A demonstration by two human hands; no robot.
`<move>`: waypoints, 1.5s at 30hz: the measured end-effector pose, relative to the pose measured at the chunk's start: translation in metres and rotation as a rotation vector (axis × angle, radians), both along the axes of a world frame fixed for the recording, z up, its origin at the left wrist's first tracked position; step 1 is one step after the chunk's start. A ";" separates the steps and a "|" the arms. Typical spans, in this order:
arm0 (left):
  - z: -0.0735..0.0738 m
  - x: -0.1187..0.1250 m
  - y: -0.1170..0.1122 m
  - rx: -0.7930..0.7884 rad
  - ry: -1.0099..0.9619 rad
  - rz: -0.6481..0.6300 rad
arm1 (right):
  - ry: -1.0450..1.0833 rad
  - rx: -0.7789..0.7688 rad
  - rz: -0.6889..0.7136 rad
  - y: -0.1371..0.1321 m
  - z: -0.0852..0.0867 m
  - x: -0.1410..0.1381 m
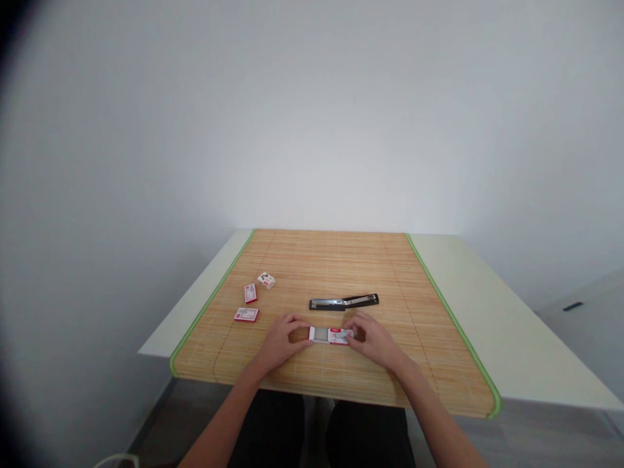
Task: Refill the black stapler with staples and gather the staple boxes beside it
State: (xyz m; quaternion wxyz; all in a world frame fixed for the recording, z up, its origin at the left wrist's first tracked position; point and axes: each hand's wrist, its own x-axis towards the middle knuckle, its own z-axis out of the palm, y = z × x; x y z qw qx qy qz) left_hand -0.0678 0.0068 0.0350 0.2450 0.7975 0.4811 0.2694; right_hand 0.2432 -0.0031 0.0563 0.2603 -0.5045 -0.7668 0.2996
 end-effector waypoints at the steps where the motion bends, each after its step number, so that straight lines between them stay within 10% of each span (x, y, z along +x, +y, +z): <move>1: 0.000 0.000 0.000 0.002 -0.002 -0.001 | -0.007 -0.006 0.005 0.001 0.000 0.000; 24: 0.001 0.023 0.003 -0.023 -0.004 -0.041 | 0.196 -0.105 -0.008 -0.001 -0.009 -0.024; 32: -0.008 0.026 0.031 0.076 -0.049 0.289 | -0.063 0.234 -0.053 0.052 0.021 -0.040; 45: -0.012 0.034 0.052 0.108 0.071 0.197 | -0.166 0.198 0.030 0.094 0.003 -0.049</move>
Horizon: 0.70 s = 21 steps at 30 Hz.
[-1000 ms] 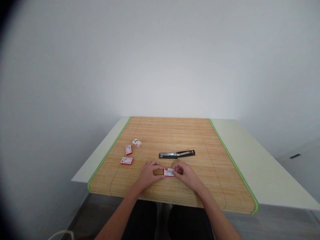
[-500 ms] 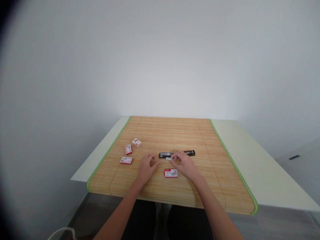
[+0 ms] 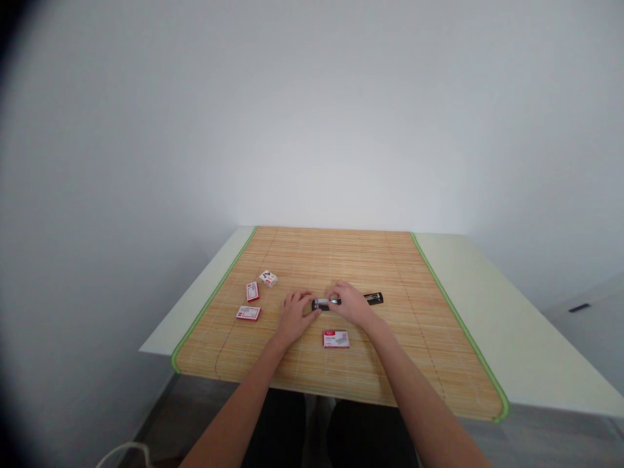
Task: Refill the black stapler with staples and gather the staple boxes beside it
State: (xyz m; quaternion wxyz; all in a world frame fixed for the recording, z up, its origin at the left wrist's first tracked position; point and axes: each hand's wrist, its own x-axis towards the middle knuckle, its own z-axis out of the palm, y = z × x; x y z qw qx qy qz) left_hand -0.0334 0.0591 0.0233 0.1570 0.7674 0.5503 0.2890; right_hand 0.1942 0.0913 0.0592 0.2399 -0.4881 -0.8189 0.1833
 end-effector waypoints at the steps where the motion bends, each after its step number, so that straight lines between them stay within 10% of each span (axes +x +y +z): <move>1: 0.000 0.000 0.000 0.000 -0.001 0.000 | -0.003 0.001 0.004 0.000 0.000 0.000; 21: -0.003 0.001 0.000 0.004 0.058 0.023 | -0.152 0.091 0.081 -0.012 0.006 0.000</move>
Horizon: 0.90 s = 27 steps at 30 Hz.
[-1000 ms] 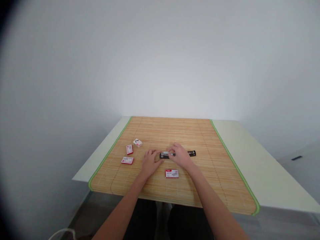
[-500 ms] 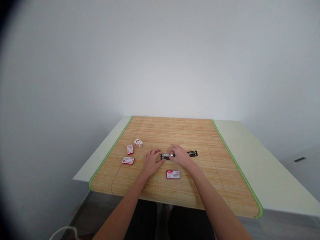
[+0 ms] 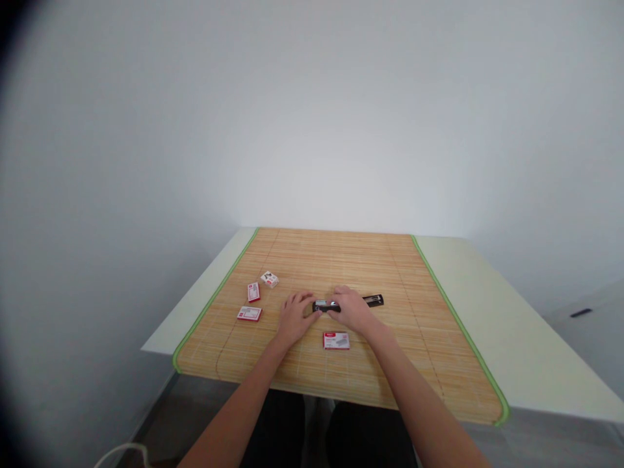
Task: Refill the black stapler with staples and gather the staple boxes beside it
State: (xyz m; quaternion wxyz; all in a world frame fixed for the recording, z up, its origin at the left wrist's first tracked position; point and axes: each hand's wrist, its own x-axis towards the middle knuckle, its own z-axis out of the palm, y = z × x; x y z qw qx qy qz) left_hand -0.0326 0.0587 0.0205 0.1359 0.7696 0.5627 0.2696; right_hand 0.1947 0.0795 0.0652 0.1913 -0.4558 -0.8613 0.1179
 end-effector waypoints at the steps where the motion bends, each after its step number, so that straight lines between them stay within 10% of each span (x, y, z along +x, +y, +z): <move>1: 0.000 0.000 0.000 0.000 0.001 -0.001 | -0.005 0.003 0.004 -0.001 0.002 0.000; 8: -0.002 -0.001 0.002 -0.006 -0.007 -0.001 | 0.144 0.056 -0.121 -0.002 0.021 0.078; 14: -0.003 -0.001 0.003 -0.018 -0.013 -0.016 | 0.609 -0.390 -0.201 -0.016 -0.003 0.138; 21: -0.004 -0.001 0.005 -0.011 -0.013 -0.022 | 0.877 -0.328 -0.232 -0.020 -0.005 0.096; 27: -0.002 -0.001 0.003 -0.009 0.003 -0.027 | 0.543 -0.170 -0.085 0.001 0.016 0.028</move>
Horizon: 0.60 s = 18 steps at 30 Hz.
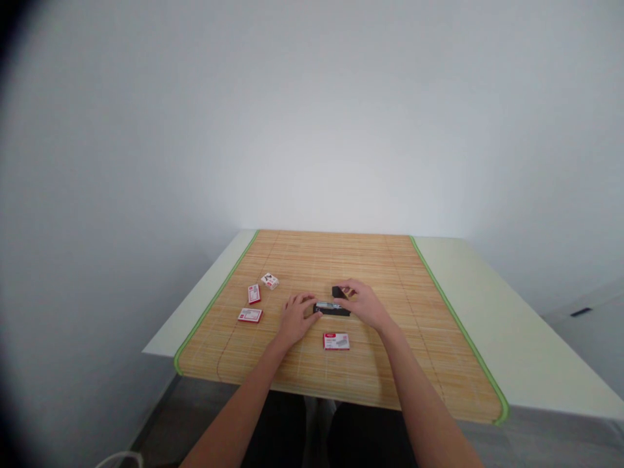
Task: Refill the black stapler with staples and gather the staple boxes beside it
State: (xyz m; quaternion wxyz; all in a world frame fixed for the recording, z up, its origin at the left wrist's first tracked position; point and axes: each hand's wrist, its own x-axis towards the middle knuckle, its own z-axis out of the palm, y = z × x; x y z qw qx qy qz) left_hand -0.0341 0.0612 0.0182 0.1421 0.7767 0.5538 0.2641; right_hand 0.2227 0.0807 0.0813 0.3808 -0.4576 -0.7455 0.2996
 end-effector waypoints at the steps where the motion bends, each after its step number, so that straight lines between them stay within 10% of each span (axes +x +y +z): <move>1: 0.000 0.000 0.000 0.001 0.003 0.001 | -0.078 0.035 0.035 0.003 0.000 -0.012; 7: 0.004 0.000 -0.003 -0.004 0.015 0.001 | -0.230 0.070 0.144 0.012 -0.013 -0.045; 18: 0.008 0.002 -0.004 -0.053 -0.015 0.016 | -0.030 -0.197 0.052 -0.016 -0.020 0.015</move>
